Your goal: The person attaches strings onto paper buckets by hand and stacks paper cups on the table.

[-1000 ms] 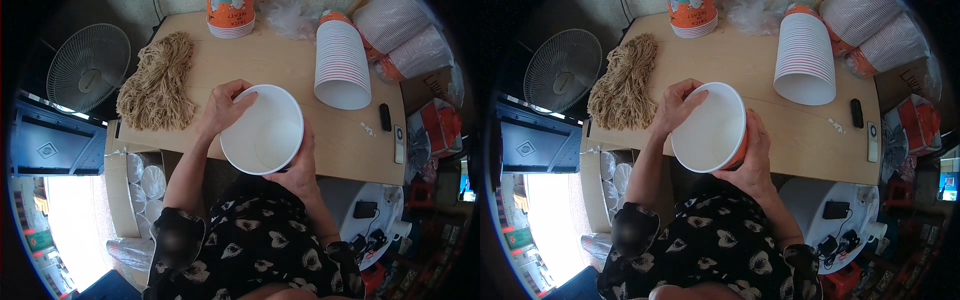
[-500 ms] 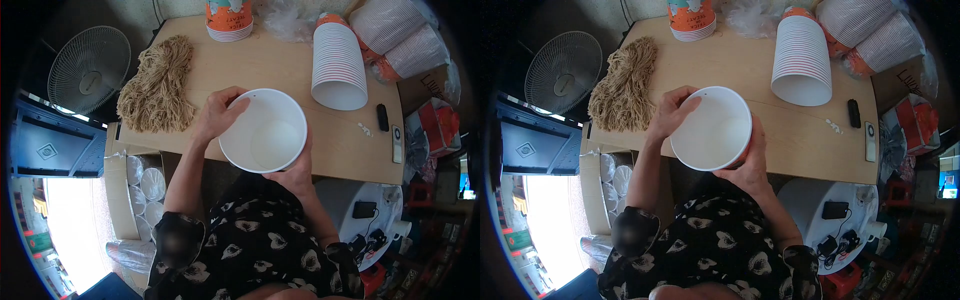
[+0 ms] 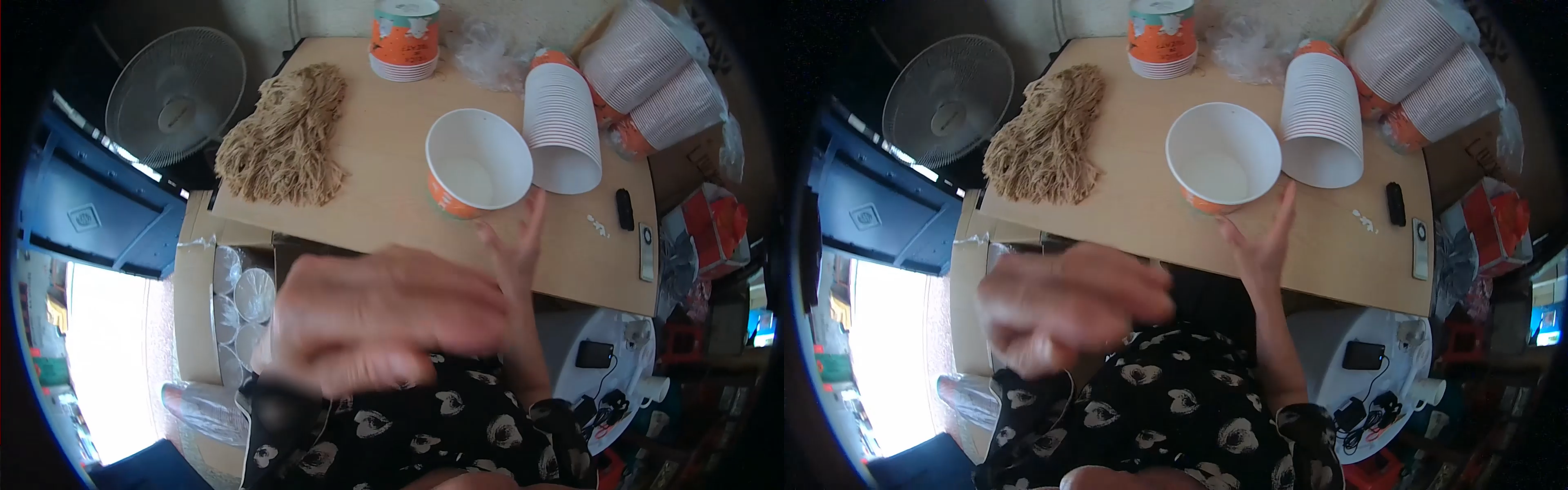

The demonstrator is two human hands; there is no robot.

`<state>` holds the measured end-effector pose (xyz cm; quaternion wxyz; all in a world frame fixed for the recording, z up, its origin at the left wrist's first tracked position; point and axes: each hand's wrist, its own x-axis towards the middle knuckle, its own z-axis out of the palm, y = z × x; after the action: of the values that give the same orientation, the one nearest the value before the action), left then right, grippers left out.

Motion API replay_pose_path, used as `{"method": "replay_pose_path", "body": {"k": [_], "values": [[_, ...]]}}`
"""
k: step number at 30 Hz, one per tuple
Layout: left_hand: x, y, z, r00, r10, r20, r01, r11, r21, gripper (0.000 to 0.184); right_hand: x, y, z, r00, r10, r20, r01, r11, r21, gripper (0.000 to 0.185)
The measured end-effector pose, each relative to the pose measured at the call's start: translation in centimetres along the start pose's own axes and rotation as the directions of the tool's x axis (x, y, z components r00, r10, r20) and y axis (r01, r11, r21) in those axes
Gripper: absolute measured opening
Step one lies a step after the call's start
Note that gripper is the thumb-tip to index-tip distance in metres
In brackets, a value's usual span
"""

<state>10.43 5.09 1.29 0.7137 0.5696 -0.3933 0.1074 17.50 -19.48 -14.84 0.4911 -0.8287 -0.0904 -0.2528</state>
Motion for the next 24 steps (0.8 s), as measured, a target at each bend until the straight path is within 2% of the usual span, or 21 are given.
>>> {"method": "replay_pose_path", "body": {"k": [1,2,4,6,7,9,11,14,17,24], "values": [[0.3,0.9,0.7,0.993,0.104,0.049,-0.103,0.994,-0.03,0.032,-1.0,-1.7,-1.6,0.999,0.031,0.008,-0.029,0.977,-0.213,0.086],[0.4,1.7,0.9,0.99,0.132,0.046,-0.131,0.991,-0.03,0.033,-1.4,-3.5,-2.9,0.999,0.027,0.02,-0.022,0.977,-0.212,0.086],[0.2,2.6,1.4,0.981,0.185,0.058,-0.184,0.983,-0.019,0.033,-1.8,-7.8,-5.8,0.996,-0.017,0.083,0.01,0.997,0.082,0.063],[-0.3,3.3,2.4,0.969,0.225,0.099,-0.225,0.974,-0.013,0.032,-1.9,-12.4,-8.2,0.997,-0.068,0.031,0.053,0.939,0.341,0.051],[-0.8,3.6,2.9,0.963,0.24,0.119,-0.241,0.971,-0.013,0.031,-1.3,-13.4,-9.5,0.966,-0.256,-0.024,0.244,0.885,0.396,0.053],[-1.5,4.2,3.9,0.946,0.273,0.173,-0.273,0.962,-0.024,0.029,-0.4,-15.0,-11.8,0.869,-0.481,-0.117,0.486,0.785,0.384,0.052],[-2.4,4.8,5.0,0.928,0.3,0.223,-0.299,0.954,-0.038,0.028,0.5,-16.3,-14.1,0.714,-0.68,-0.165,0.693,0.655,0.301,0.051],[-3.7,5.9,5.7,0.899,0.34,0.277,-0.344,0.938,-0.035,0.027,1.2,-18.1,-16.9,0.452,-0.885,-0.11,0.88,0.423,0.215,0.05],[-5.0,6.6,6.1,0.873,0.36,0.328,-0.375,0.927,-0.019,0.026,1.1,-19.6,-18.4,0.273,-0.961,-0.048,0.949,0.26,0.18,0.049],[-6.3,6.4,5.2,0.807,0.413,0.422,-0.456,0.89,0.0,0.027,-0.2,-20.5,-19.2,0.127,-0.992,-0.004,0.984,0.126,0.124,0.046]]}}
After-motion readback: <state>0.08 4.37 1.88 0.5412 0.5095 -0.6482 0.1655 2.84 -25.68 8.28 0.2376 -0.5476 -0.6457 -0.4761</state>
